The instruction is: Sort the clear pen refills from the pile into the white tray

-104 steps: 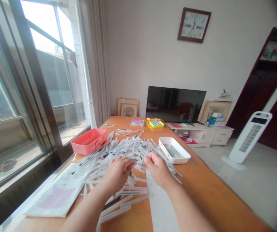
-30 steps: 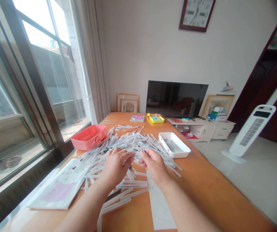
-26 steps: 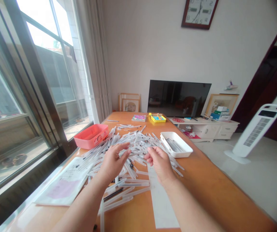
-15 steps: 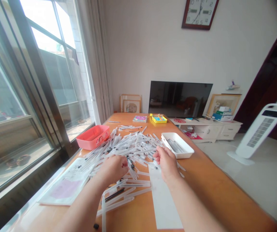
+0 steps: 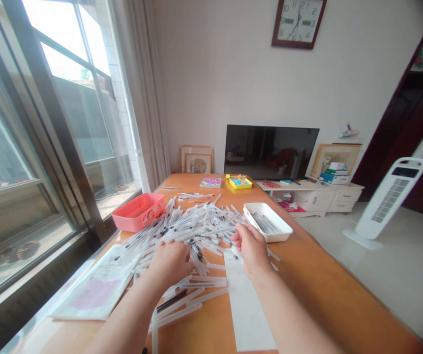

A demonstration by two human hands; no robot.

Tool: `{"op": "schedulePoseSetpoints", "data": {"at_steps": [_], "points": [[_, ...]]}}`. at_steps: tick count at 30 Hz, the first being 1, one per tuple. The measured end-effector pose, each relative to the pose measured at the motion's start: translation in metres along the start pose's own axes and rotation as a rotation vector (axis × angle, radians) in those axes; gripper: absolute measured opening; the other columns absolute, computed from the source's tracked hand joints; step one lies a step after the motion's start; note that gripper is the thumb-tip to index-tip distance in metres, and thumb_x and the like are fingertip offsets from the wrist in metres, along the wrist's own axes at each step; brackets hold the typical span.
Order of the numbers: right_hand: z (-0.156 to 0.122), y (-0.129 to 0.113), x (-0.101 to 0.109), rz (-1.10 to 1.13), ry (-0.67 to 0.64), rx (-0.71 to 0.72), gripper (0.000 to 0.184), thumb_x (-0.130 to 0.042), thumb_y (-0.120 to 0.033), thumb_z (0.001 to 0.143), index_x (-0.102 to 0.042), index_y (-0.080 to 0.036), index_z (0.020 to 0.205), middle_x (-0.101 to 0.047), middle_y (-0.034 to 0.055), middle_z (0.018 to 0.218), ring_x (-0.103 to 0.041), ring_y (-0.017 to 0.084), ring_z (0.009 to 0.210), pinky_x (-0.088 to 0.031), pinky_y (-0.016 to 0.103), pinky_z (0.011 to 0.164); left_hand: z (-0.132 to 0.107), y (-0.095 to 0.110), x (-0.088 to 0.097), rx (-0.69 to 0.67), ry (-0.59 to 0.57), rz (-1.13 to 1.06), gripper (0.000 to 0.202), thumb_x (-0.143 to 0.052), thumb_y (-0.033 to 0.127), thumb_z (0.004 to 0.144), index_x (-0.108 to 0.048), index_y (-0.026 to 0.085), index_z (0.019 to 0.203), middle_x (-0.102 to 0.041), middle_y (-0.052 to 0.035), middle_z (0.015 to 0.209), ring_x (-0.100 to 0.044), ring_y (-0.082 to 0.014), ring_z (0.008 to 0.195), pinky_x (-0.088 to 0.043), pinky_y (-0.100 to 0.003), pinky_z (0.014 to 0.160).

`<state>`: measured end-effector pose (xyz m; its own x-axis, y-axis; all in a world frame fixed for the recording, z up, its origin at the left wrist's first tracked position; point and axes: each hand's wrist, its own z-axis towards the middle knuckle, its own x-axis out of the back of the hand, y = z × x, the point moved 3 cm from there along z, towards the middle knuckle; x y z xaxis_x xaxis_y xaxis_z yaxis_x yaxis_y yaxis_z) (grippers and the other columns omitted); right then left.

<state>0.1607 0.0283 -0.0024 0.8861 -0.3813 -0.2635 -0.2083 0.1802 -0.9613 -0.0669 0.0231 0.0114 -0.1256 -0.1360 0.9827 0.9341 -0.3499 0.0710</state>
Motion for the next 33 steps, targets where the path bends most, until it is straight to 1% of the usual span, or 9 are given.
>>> {"op": "schedulePoseSetpoints", "data": {"at_steps": [5,9,12,14,16,18,23,26,33], "points": [[-0.001,-0.001,0.0,0.014,-0.002,0.014,0.03,-0.068,-0.046,0.079,-0.059,-0.021,0.067,-0.063,-0.0007,0.058,-0.05,0.012,0.052,-0.036,0.025,0.048,0.001,-0.002,-0.001,-0.012,0.025,-0.051,0.013,-0.063,0.029,0.072,-0.065,0.024,0.061,-0.07,-0.0104,0.072,-0.063,-0.0317,0.085,-0.037,-0.043,0.084],[0.001,-0.001,0.0,0.054,-0.003,-0.013,0.025,-0.069,-0.042,0.078,-0.062,-0.02,0.071,-0.067,0.0011,0.063,-0.051,0.012,0.053,-0.037,0.024,0.047,0.005,-0.011,0.0,0.075,0.076,-0.209,0.016,-0.061,0.033,0.078,-0.065,0.024,0.066,-0.068,-0.0062,0.067,-0.061,-0.0252,0.072,-0.037,-0.037,0.076],[0.001,-0.001,-0.001,0.135,-0.036,-0.075,0.021,-0.071,-0.039,0.075,-0.064,-0.019,0.076,-0.069,0.0024,0.067,-0.054,0.013,0.056,-0.038,0.023,0.047,0.01,-0.017,0.001,0.164,0.152,-0.493,0.016,-0.059,0.036,0.082,-0.07,0.023,0.084,-0.066,-0.0028,0.069,-0.057,-0.0199,0.064,-0.035,-0.031,0.066],[-0.001,-0.003,-0.004,0.189,-0.076,-0.111,0.02,-0.072,-0.036,0.073,-0.063,-0.019,0.078,-0.071,0.003,0.068,-0.057,0.013,0.058,-0.039,0.023,0.048,0.012,-0.019,0.001,0.212,0.214,-0.788,0.027,-0.06,0.04,0.082,-0.071,0.021,0.098,-0.065,-0.0014,0.07,-0.056,-0.0181,0.064,-0.036,-0.028,0.063],[-0.004,-0.004,-0.006,0.224,-0.113,-0.135,0.019,-0.073,-0.033,0.072,-0.062,-0.019,0.08,-0.071,0.003,0.07,-0.058,0.013,0.059,-0.04,0.022,0.05,0.012,-0.019,0.001,0.261,0.267,-1.094,0.037,-0.064,0.047,0.081,-0.071,0.018,0.104,-0.065,-0.001,0.072,-0.057,-0.0169,0.067,-0.038,-0.027,0.064],[-0.007,-0.006,-0.008,0.236,-0.146,-0.146,0.018,-0.073,-0.03,0.071,-0.061,-0.02,0.08,-0.072,0.0029,0.07,-0.058,0.013,0.058,-0.041,0.022,0.051,0.012,-0.019,0.002,0.326,0.308,-1.322,0.041,-0.07,0.05,0.076,-0.071,0.017,0.1,-0.067,-0.0014,0.075,-0.057,-0.0152,0.068,-0.039,-0.026,0.065],[-0.018,-0.007,-0.016,0.164,-0.244,-0.104,0.016,-0.07,-0.03,0.075,-0.059,-0.02,0.082,-0.072,0.003,0.073,-0.059,0.013,0.059,-0.043,0.023,0.053,0.011,-0.026,0.002,0.466,0.382,-1.653,0.038,-0.081,0.047,0.067,-0.065,0.016,0.082,-0.066,-0.0014,0.074,-0.055,-0.0104,0.064,-0.041,-0.024,0.064],[-0.024,-0.005,-0.019,0.097,-0.286,-0.068,0.017,-0.069,-0.032,0.077,-0.059,-0.019,0.083,-0.073,0.0039,0.075,-0.06,0.014,0.061,-0.046,0.025,0.055,0.011,-0.029,0.001,0.492,0.405,-1.753,0.038,-0.084,0.042,0.064,-0.063,0.015,0.079,-0.064,-0.0007,0.07,-0.054,-0.0089,0.061,-0.041,-0.023,0.062],[-0.031,-0.003,-0.025,0.037,-0.308,-0.034,0.02,-0.069,-0.035,0.079,-0.059,-0.02,0.084,-0.073,0.0037,0.078,-0.063,0.015,0.064,-0.049,0.027,0.059,0.012,-0.022,-0.002,0.462,0.409,-1.761,0.04,-0.085,0.044,0.063,-0.061,0.015,0.077,-0.063,0.0002,0.067,-0.053,-0.009,0.059,-0.04,-0.023,0.061]]}}
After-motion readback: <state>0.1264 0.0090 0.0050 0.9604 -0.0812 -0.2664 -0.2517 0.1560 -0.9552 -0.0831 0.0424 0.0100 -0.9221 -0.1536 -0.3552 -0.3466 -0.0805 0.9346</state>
